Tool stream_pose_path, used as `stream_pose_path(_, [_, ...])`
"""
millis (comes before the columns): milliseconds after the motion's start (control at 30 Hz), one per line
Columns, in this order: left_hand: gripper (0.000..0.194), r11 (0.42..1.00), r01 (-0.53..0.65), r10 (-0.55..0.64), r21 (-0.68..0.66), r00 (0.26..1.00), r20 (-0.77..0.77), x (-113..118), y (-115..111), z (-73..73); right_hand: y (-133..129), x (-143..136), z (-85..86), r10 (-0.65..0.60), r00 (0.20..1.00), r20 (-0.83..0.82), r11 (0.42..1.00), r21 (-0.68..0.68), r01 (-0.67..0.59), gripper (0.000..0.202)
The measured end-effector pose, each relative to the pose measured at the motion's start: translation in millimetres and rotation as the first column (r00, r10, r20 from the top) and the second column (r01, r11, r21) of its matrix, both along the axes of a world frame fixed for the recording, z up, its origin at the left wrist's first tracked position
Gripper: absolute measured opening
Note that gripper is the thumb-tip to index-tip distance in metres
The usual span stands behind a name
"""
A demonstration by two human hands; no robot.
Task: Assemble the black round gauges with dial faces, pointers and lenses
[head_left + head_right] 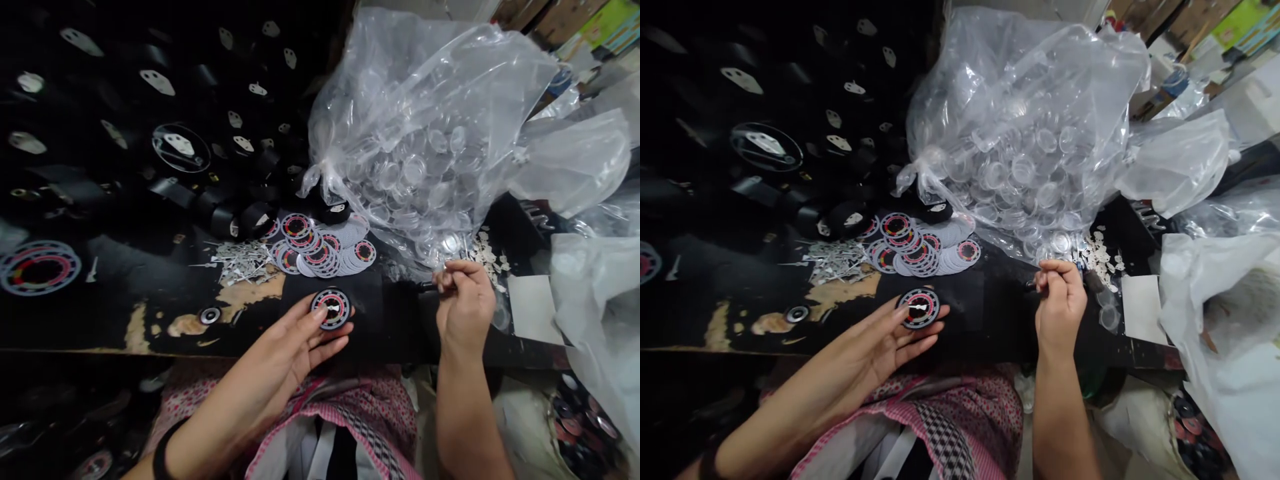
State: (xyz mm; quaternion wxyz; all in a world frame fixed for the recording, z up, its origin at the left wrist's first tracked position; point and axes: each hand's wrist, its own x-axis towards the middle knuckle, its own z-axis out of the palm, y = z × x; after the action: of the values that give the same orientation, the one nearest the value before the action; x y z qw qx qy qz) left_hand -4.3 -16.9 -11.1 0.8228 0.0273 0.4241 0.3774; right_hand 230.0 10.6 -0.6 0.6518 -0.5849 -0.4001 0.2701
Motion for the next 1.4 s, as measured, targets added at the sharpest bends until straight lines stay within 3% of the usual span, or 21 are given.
stream_pose_path(100, [0.02, 0.997, -0.001, 0.004, -0.076, 0.999, 0.042, 3, 3, -1.3, -2, -40, 15.9, 0.268, 0.954, -0.137, 0.963, 0.074, -0.26, 0.021])
stream_pose_path(200, [0.021, 0.998, 0.007, 0.001, -0.07, 0.995, 0.102, 3, 4, -1.6, -6, -76, 27.6, 0.543, 0.821, -0.18, 0.84, 0.144, -0.524, 0.025])
stream_pose_path(367, [0.021, 1.0, 0.015, -0.011, -0.025, 0.987, 0.159, 3, 5, 0.1, -5, -94, 24.6, 0.676, 0.737, -0.018, 0.736, 0.065, -0.674, 0.025])
stream_pose_path(467, [0.023, 0.999, 0.026, -0.022, -0.033, 0.992, 0.121, 3, 4, 2.1, -1, -95, 21.1, 0.704, 0.696, 0.137, 0.701, 0.018, -0.713, 0.024])
stream_pose_path(600, [0.02, 0.999, 0.026, -0.02, -0.047, 0.992, 0.121, 2, 4, 2.7, -4, -99, 26.1, 0.707, 0.674, 0.214, 0.689, 0.008, -0.725, 0.023])
stream_pose_path(667, [0.021, 0.999, 0.012, -0.005, -0.046, 0.989, 0.148, 2, 4, 1.0, -10, -98, 32.9, 0.678, 0.71, 0.188, 0.719, 0.028, -0.694, 0.024])
stream_pose_path(767, [0.02, 0.998, -0.004, 0.014, -0.06, 0.985, 0.169, 3, 4, -3.2, -21, -93, 38.4, 0.536, 0.821, 0.194, 0.829, 0.063, -0.556, 0.021])
stream_pose_path(833, [0.016, 0.998, -0.016, 0.026, -0.061, 0.987, 0.16, 5, 4, -5.5, -23, -92, 32.8, 0.496, 0.824, 0.273, 0.849, 0.046, -0.526, 0.016])
stream_pose_path(967, [0.012, 0.996, -0.017, 0.027, -0.082, 0.993, 0.113, 7, 5, -4.2, -8, -98, 12.2, 0.621, 0.732, 0.282, 0.75, 0.059, -0.659, 0.02])
stream_pose_path(1067, [0.012, 0.996, -0.005, 0.01, -0.084, 0.998, 0.065, 7, 6, 0.5, 1, -102, 19.2, 0.715, 0.651, 0.256, 0.673, 0.003, -0.74, 0.02])
stream_pose_path(1133, [0.012, 0.999, 0.012, -0.008, -0.045, 0.997, 0.078, 6, 5, 2.3, -1, -101, 34.5, 0.697, 0.68, 0.226, 0.684, 0.075, -0.726, 0.021])
stream_pose_path(1200, [0.014, 1.0, 0.01, -0.008, -0.019, 0.994, 0.106, 6, 4, 2.3, -6, -99, 46.9, 0.613, 0.777, 0.14, 0.742, 0.234, -0.628, 0.022])
stream_pose_path(1267, [0.016, 1.0, -0.009, 0.011, -0.02, 0.994, 0.112, 6, 3, 1.9, -10, -98, 48.0, 0.563, 0.819, 0.111, 0.764, 0.307, -0.567, 0.021])
stream_pose_path(1400, [0.017, 0.996, 0.029, -0.026, -0.079, 0.999, 0.028, 6, 4, 3.8, -9, -105, 25.9, 0.637, 0.72, 0.276, 0.721, 0.118, -0.683, 0.023])
